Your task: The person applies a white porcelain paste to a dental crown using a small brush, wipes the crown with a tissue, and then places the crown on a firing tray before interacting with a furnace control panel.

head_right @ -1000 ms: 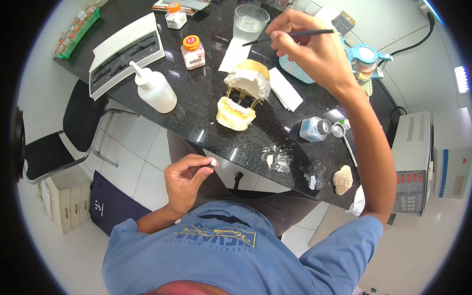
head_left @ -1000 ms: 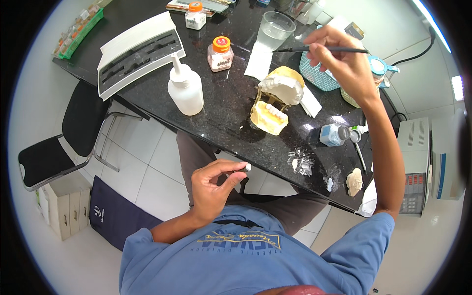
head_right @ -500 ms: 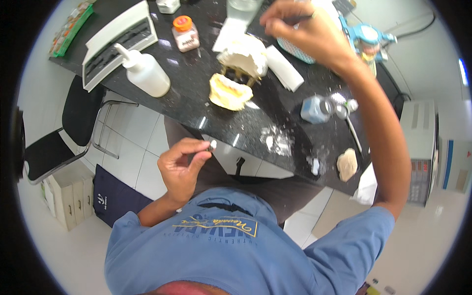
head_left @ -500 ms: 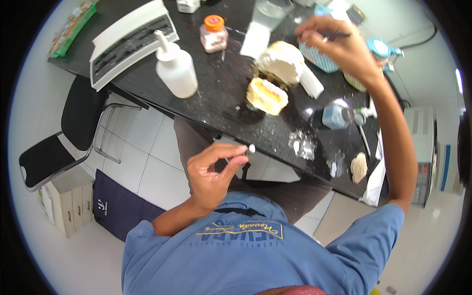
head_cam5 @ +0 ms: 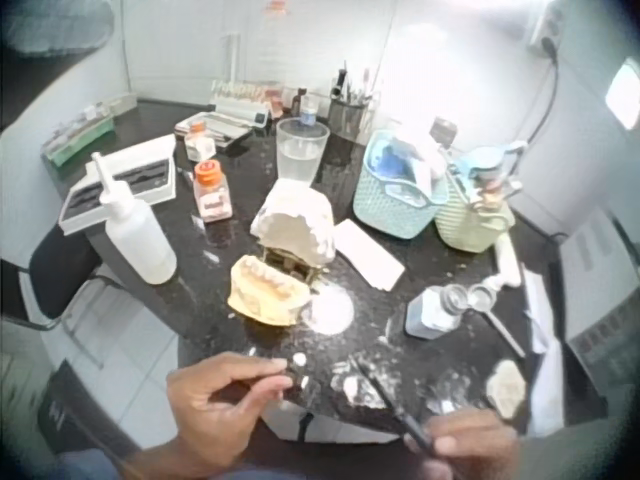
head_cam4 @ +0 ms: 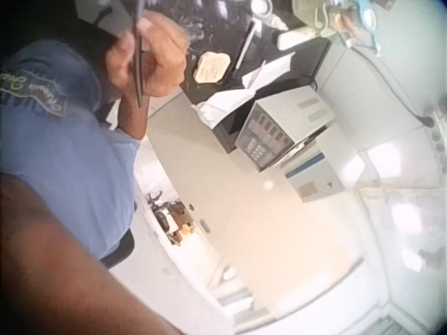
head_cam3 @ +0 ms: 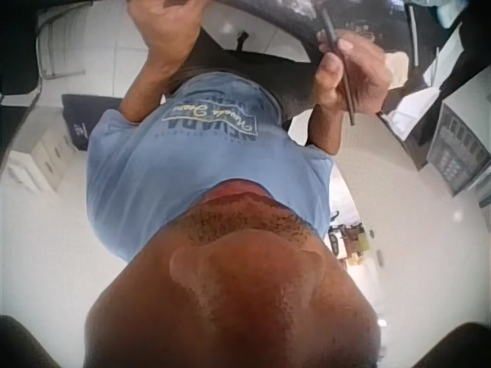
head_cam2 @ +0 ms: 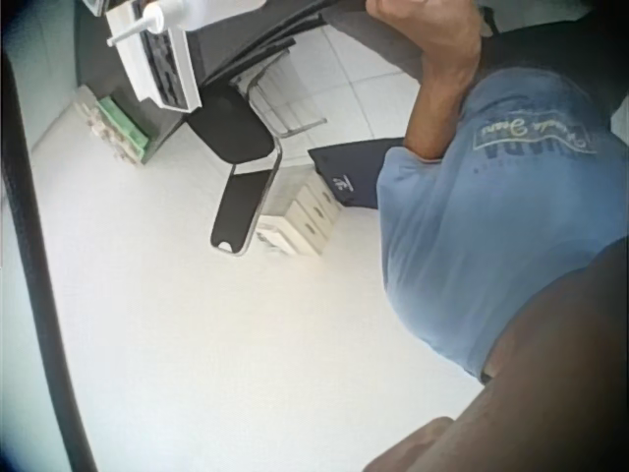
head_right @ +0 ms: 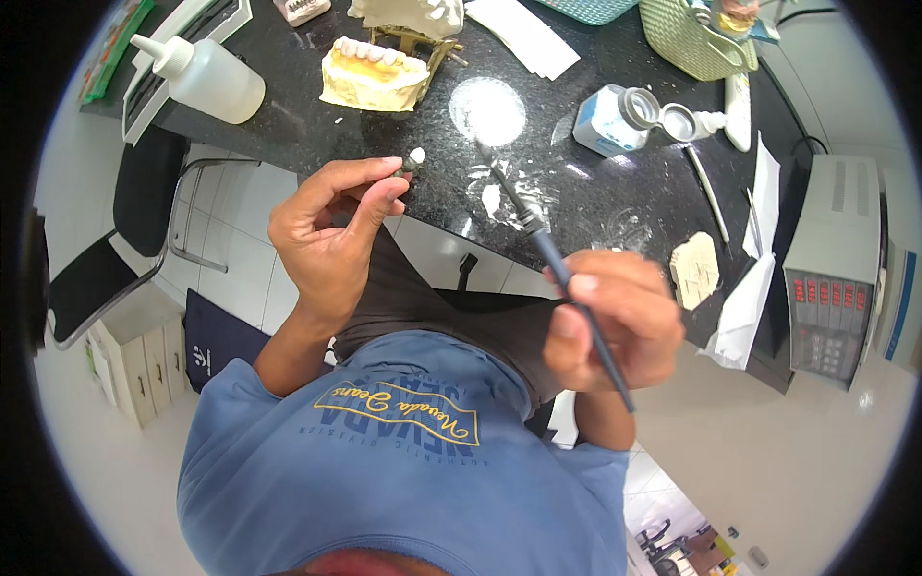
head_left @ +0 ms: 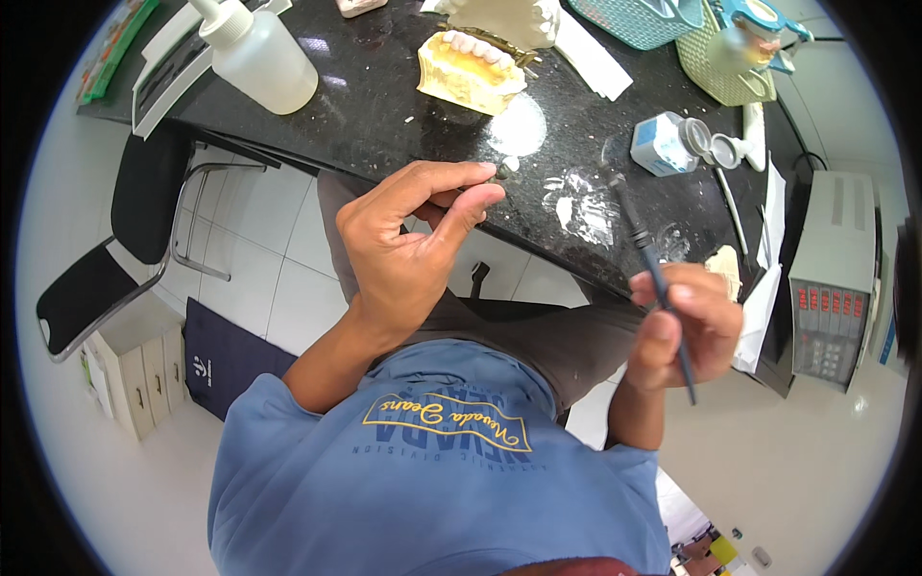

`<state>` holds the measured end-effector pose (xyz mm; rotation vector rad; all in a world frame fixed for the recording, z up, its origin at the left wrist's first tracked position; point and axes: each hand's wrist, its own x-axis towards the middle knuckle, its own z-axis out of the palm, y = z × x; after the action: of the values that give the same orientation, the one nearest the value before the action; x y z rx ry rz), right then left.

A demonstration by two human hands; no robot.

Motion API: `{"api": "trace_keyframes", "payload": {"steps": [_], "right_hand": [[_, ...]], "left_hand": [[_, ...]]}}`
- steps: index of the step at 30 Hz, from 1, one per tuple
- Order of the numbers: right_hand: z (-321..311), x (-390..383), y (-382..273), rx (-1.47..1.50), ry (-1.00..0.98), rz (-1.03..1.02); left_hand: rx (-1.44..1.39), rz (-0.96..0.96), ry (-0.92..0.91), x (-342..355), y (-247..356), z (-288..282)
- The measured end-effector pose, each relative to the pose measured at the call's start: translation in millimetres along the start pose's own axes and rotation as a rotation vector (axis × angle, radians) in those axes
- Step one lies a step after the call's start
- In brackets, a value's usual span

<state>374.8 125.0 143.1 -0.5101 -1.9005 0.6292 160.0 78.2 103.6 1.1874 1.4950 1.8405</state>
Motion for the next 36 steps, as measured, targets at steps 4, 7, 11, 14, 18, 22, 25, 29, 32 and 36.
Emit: {"api": "trace_keyframes", "payload": {"steps": [4, 7, 11, 14, 18, 22, 25, 29, 32, 36], "right_hand": [[17.6, -14.5, 15.8, 0.041, 0.067, -0.035], [21.8, -10.3, 19.8, 0.003, -0.003, -0.07], [22.5, -7.1, 20.3, -0.027, -0.06, -0.072], [21.9, -5.1, 17.6, -0.052, -0.111, -0.055], [23.0, -5.0, 18.0, -0.038, -0.109, -0.049], [22.7, -4.7, 18.9, -0.032, -0.113, -0.049], [23.0, -5.0, 18.9, -0.04, -0.124, -0.045], [20.9, -8.2, 18.8, 0.022, -0.04, -0.04], [19.8, -9.3, 21.8, 0.038, -0.025, -0.037], [22.5, -9.1, 21.5, 0.026, -0.054, -0.044]], "left_hand": [[0.066, 0.012, 0.004, -0.4, -2.2, 2.7], [0.093, 0.025, 0.021, -0.9, -2.9, 1.9], [0.093, 0.021, 0.025, -1.0, -4.1, 2.8], [0.108, 0.031, 0.011, -1.6, -4.0, 1.9], [0.115, 0.057, 0.015, -2.0, -5.6, 2.4], [0.112, 0.105, -0.046, -1.1, -7.2, -0.8], [0.11, 0.099, -0.057, -1.3, -7.1, -1.5], [0.102, 0.097, -0.056, -0.9, -5.7, -1.8], [0.079, 0.067, 0.017, -0.9, -6.2, 1.3], [0.096, 0.085, -0.057, -1.8, -7.2, -1.5]]}}
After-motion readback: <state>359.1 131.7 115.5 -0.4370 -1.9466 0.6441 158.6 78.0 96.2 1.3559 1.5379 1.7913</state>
